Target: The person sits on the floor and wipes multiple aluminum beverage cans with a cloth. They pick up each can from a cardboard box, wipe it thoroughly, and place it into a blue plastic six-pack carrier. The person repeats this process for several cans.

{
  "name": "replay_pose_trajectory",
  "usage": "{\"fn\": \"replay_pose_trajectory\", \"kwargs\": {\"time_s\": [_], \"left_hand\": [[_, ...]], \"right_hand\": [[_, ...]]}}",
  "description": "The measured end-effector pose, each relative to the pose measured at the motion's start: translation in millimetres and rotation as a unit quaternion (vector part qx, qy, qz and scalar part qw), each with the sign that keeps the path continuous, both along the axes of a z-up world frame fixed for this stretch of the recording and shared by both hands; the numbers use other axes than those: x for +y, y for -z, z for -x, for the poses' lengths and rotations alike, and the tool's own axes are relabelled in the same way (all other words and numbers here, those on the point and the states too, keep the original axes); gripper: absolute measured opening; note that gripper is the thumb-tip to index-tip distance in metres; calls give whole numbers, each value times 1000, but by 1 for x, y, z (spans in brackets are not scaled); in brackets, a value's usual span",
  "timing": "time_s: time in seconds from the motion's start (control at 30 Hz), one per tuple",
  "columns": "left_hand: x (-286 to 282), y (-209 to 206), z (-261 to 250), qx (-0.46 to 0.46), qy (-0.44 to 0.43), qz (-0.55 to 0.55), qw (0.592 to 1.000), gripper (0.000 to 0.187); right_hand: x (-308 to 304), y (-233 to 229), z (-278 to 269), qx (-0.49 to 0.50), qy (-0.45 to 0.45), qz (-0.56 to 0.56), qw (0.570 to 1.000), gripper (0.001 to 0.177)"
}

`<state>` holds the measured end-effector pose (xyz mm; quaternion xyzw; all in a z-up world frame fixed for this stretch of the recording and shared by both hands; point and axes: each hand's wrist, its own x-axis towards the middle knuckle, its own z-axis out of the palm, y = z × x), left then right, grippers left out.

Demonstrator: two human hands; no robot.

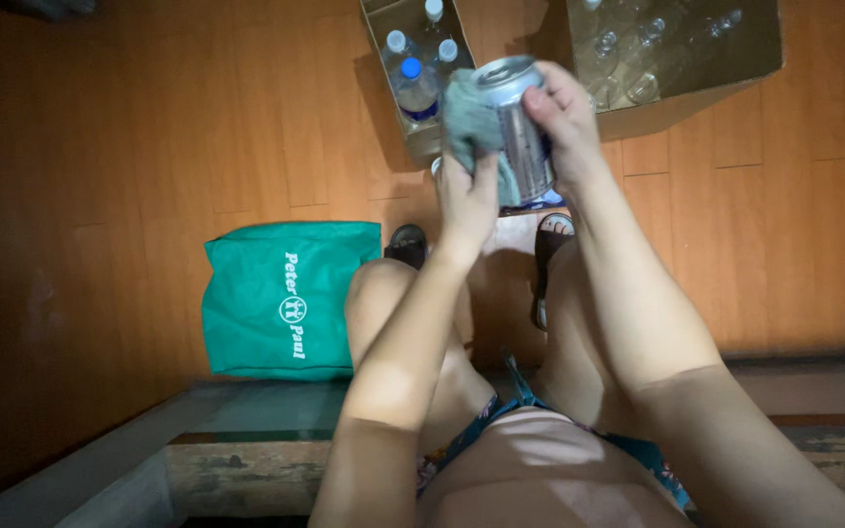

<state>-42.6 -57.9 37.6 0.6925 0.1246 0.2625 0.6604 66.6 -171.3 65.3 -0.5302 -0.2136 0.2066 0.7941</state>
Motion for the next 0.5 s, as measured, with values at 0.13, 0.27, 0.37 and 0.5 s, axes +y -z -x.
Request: {"fn": "replay_pose_trajectory", "kwargs": {"time_s": [0.13, 0.27, 0.37, 0.5], "left_hand": [[-3, 37, -2, 42, 92, 269, 958, 44], [-17, 44, 11, -46, 90, 358, 928, 43], [-16, 33, 16, -37, 24, 356, 933, 40], [-4, 1, 18, -14, 6, 59, 998, 50]], "right_hand": [[-6, -1, -10, -13, 14, -88, 996, 60], [-5, 6, -18, 58, 43, -38, 997, 65], [1, 17, -16, 19, 53, 65, 996, 62], [5, 17, -15, -7, 1, 65, 998, 59]]}}
